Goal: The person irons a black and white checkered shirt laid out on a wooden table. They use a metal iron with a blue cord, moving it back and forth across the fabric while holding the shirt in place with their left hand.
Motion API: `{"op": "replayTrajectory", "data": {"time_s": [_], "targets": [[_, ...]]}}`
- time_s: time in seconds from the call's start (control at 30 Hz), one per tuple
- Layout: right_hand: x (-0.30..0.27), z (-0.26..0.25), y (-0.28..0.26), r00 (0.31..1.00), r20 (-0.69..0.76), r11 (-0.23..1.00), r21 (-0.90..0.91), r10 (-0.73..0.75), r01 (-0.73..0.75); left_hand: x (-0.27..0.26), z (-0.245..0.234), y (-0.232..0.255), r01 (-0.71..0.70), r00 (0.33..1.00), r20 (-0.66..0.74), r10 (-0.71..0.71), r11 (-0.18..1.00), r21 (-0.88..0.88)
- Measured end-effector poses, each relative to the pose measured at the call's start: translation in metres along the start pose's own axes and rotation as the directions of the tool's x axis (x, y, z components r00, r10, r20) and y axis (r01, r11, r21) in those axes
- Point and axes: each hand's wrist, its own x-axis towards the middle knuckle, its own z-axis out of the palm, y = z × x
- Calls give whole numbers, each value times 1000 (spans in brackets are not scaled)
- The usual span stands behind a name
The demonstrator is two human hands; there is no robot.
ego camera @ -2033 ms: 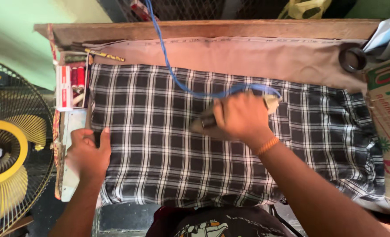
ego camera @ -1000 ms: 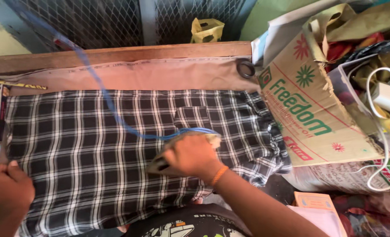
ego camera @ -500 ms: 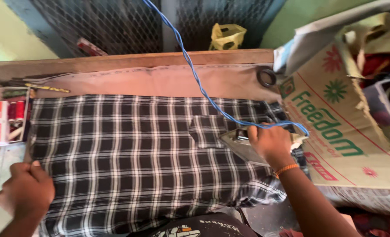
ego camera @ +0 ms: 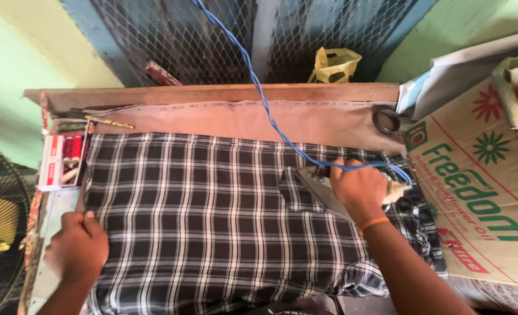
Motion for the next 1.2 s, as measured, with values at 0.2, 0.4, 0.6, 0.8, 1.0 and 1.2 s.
{"op": "replayTrajectory", "data": {"time_s": [0.2, 0.4, 0.6, 0.8, 1.0, 1.2], "targets": [[3, -1, -39, 973, -36, 971, 53, -230, 232, 2, -5, 7, -2, 1000, -3, 2, 1000, 1], [-16, -21, -78, 892, -41, 874, 180, -451, 451, 2, -11, 6, -11, 1000, -15, 10, 1000, -21], [-51, -31, -78, 865, 105, 853, 264, -490, 451, -5, -11, 4, -27, 999, -31, 26, 999, -33], [-80, -24, -48, 880, -6, 857, 224, -475, 464, -4, -11, 4, -37, 999, -40, 35, 998, -51], [-67, -16, -46, 903, -129, 896, 124, -411, 426, -7, -17, 7, -31, 999, -32, 30, 999, -35], [-19, -11, -67, 997, 0, 986, 150, -74, 73, -3, -16, 11, -6, 1000, -22, 5, 999, -37]]}}
